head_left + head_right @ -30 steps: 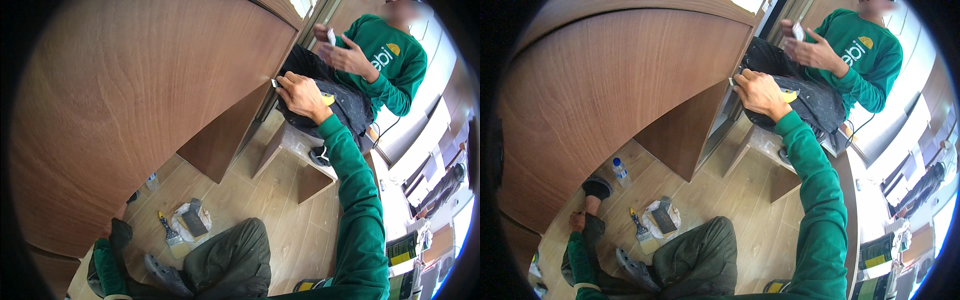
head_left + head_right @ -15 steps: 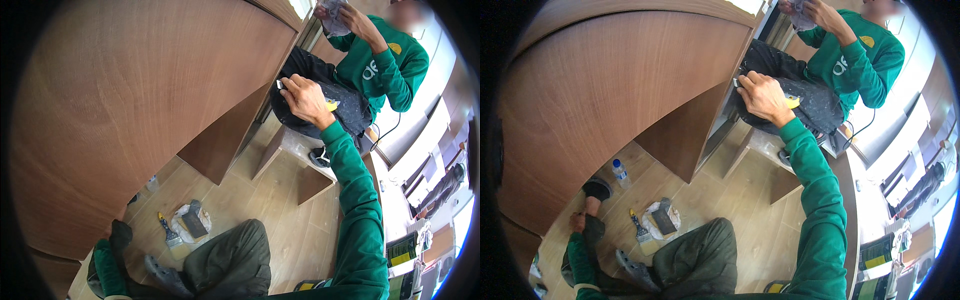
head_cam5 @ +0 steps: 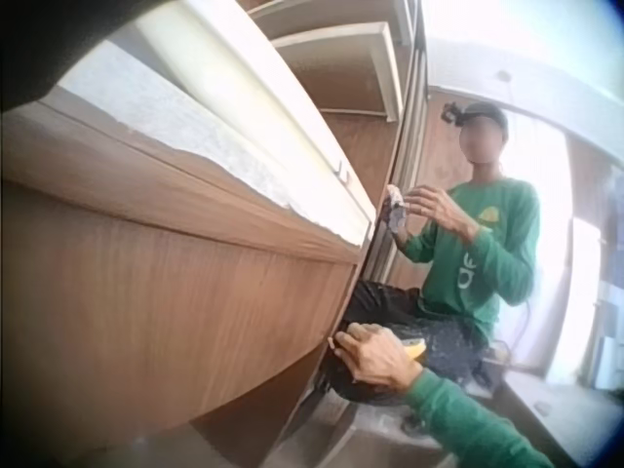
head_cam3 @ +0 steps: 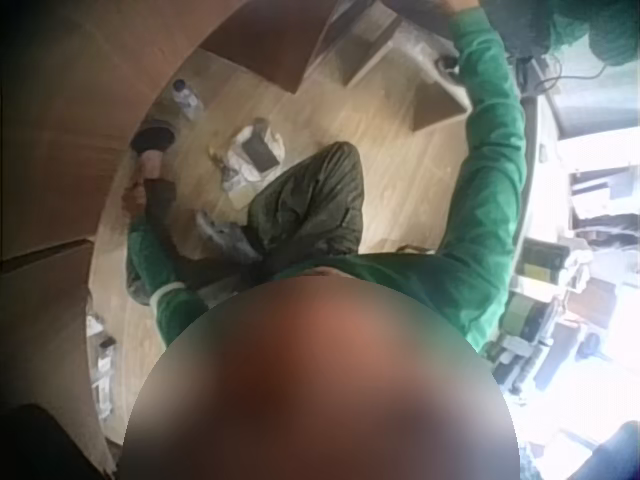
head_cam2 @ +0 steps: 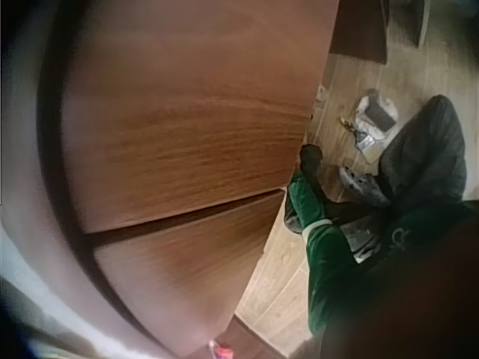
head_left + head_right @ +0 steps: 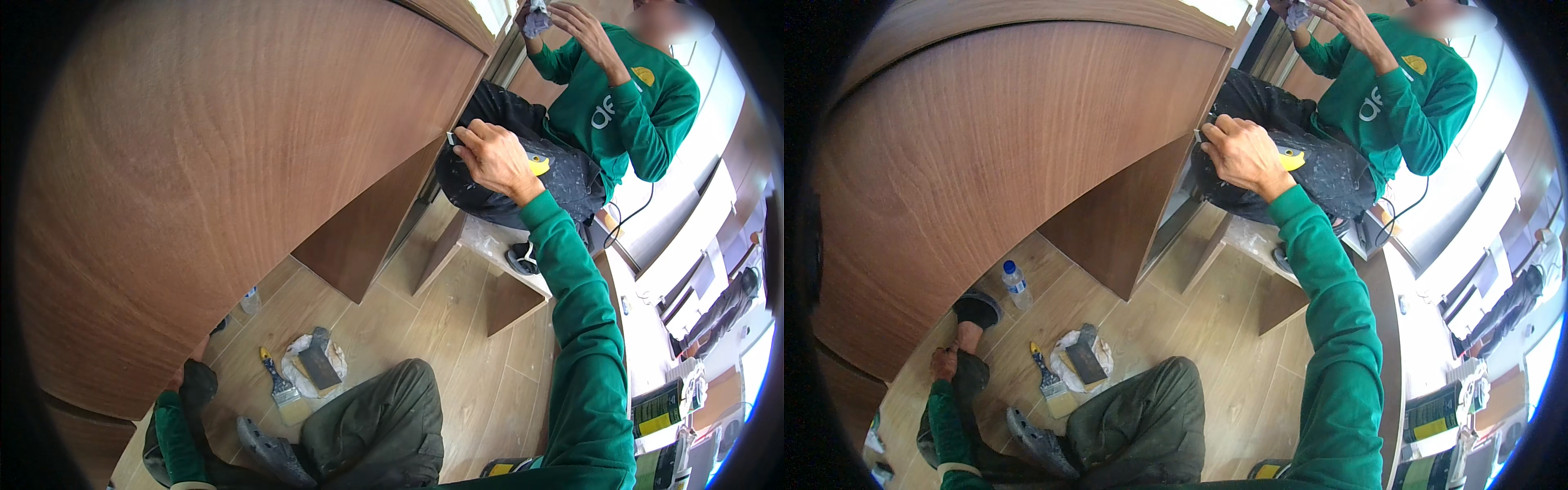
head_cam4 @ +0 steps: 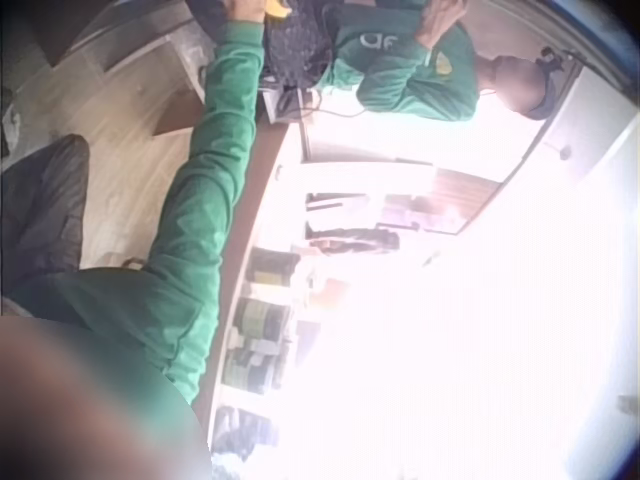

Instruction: The person sits on the floor and uses a utility knife to trim the edges of a wooden cabinet. A coworker applies sealant to the same cabinet while the person continues trimming.

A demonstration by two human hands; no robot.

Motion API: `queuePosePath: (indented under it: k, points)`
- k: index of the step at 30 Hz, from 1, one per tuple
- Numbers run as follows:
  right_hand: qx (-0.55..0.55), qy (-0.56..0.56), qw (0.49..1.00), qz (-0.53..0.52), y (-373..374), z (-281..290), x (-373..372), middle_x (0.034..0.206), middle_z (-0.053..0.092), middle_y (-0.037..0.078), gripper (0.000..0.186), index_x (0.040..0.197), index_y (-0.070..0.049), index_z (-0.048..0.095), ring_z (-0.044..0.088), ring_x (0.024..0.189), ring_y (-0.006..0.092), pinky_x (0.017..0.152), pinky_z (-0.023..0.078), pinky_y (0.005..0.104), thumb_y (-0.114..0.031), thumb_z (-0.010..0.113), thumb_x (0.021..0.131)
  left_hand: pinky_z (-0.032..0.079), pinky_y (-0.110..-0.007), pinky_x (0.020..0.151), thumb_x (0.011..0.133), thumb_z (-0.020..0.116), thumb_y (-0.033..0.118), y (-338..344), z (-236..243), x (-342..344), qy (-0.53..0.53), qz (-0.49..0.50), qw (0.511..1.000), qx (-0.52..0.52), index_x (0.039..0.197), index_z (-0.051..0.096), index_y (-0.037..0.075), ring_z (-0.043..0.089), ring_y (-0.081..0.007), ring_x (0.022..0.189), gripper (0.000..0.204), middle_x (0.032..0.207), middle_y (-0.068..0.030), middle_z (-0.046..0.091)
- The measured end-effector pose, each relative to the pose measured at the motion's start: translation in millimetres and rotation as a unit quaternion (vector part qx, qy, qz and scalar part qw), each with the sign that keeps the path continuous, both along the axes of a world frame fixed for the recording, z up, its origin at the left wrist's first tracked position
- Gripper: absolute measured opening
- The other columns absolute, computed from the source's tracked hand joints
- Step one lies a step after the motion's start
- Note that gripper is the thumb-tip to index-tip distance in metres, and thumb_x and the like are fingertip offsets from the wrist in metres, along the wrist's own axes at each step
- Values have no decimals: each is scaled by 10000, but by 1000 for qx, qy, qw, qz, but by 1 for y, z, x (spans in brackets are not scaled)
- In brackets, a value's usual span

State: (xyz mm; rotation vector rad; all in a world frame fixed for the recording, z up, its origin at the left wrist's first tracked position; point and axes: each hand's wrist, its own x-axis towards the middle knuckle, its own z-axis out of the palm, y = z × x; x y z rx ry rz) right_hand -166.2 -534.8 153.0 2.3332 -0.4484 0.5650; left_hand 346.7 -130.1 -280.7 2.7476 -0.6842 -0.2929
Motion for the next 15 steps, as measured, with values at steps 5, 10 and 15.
queuePosePath:
  k: [5, 10, 15]
  points:
    - [-52, -105, 993, 26, 14, 25, -7, 840, 566, 130, 172, 1024, -48, 623, 643, 772, 345, 671, 522, 445, -160, 706, 922, 503, -550, 993, 911, 548, 757, 9, -18, 8, -20, -19, 999, -40, 1179, 686, -75, 628, -522, 1176, 885, 1238, -343, 666]
    - [125, -168, 976, 64, 41, 3, -25, 846, 605, 117, 226, 1186, 6, 648, 646, 711, 263, 659, 527, 388, -143, 605, 1022, 492, -535, 1010, 927, 598, 684, -8, -47, 32, -4, -1, 1000, 8, 1180, 688, -97, 614, -518, 1198, 826, 1257, -347, 657]
    - [430, -290, 853, 48, 26, -8, -20, 832, 665, 62, 279, 1167, 30, 664, 639, 657, 137, 619, 529, 313, -156, 465, 1104, 468, -520, 1051, 924, 597, 688, -2, -35, 22, 20, -10, 999, -44, 1189, 692, -89, 610, -494, 1229, 826, 1284, -330, 656]
